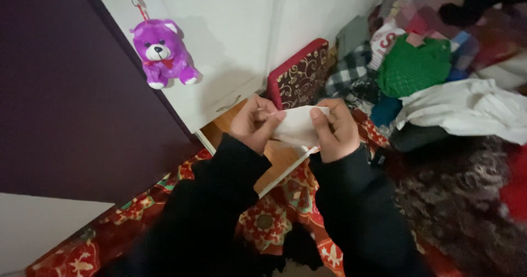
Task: Cutting a cleaning sheet with scissors and wiping the inside of a drawer.
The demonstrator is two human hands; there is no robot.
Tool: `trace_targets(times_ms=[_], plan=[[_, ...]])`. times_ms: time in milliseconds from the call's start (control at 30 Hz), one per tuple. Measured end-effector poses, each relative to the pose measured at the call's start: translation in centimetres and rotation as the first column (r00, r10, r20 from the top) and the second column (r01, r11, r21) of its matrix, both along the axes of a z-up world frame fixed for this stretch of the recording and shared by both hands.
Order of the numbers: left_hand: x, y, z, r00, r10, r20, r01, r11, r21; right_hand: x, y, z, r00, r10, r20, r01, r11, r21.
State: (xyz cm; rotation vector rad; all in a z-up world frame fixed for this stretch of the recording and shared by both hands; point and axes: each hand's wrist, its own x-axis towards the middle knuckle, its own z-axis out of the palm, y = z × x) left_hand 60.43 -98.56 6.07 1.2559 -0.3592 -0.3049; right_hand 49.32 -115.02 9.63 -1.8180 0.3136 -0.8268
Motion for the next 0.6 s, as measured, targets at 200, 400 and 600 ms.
trace_targets(times_ms=[200, 400, 600], plan=[[0.9, -4.5, -2.3, 0.996, 0.008, -0.090, -0.010, 1.000, -0.024, 3.6, -6.1, -1.6, 0.998, 0.006, -0.064, -0.001, 0.997, 0.078], [0.5, -11.3, -0.9, 0.982, 0.189, -0.006, -0.188, 0.980, 0.057, 5.5, -15.8, 0.5, 0.874, 0.412, -0.258, -0.316, 0.886, 0.340], [0.4, -13.9, -3.1, 0.991, 0.118, 0.058, -0.119, 0.993, 0.011, 6.9, -22.2, 2.8, 0.642, 0.705, -0.300, -0.658, 0.708, 0.257]])
